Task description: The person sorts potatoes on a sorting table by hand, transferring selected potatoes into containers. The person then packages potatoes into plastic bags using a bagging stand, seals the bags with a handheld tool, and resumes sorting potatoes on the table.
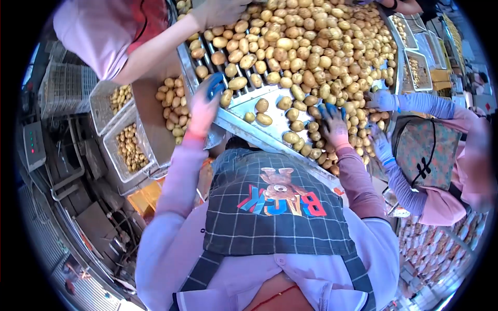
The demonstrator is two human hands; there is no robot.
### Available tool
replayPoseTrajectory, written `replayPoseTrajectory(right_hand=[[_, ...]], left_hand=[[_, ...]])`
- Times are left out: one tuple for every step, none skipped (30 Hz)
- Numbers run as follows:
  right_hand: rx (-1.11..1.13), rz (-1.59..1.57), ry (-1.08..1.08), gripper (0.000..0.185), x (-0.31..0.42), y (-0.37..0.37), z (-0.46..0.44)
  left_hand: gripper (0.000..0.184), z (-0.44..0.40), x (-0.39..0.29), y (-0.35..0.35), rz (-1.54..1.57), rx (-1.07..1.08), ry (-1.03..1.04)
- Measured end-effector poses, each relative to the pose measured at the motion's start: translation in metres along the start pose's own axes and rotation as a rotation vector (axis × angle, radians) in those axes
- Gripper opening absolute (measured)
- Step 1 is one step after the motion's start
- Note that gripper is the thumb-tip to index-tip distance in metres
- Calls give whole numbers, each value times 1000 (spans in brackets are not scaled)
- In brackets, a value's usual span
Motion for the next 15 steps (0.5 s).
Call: replayPoseTrajectory(right_hand=[[-84, -39, 164, 51, -4, 6, 3], [-172, -79, 329, 50, -6, 17, 4], [-300, -54, 439, 51, -7, 42, 4], [-308, -162, 552, 54, 8, 47, -1], [-372, -140, 545, 55, 30, 48, -6], [-432, -116, 537, 57, 48, 48, -4], [-471, -196, 491, 56, 59, 53, 3], [-512, -275, 445, 55, 66, 58, 14], [-427, -241, 398, 53, 73, 52, 29], [-338, -210, 358, 50, 79, 41, 42], [-389, -304, 328, 45, 79, 31, 52], [-430, -333, 299, 45, 77, 31, 60], [-404, -277, 327, 45, 78, 31, 63], [-376, -223, 352, 45, 81, 27, 63], [-376, -225, 369, 45, 83, 25, 62]], left_hand=[[45, -28, -17, 26, -124, 91, 52], [49, -46, -35, 52, -332, 36, 69], [58, -72, -21, 83, -525, -11, 94], [64, -93, -7, 112, -713, 27, 18], [64, -84, -22, 133, -791, 30, -75], [65, -64, -35, 145, -866, 32, -171], [63, -48, -23, 153, -760, 14, -87], [62, -32, -10, 160, -653, -1, 0], [59, -13, -12, 157, -595, 159, -22], [57, -3, -14, 157, -541, 325, -47], [53, -4, -14, 162, -324, 415, -197], [49, -3, -14, 169, -107, 500, -357], [44, -15, -18, 177, 131, 437, -321], [39, -37, -30, 188, 233, 259, -210], [40, -60, -61, 186, 250, 233, -210]])
Point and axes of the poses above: each hand's wrist, its own z-axis away from the middle knuckle, its own y-axis out of the palm, x = y × z, the point moved 1 cm from there along -z, towards the middle knuckle, and after that the axes turned 15 degrees about -y, right-handed, at the moved point
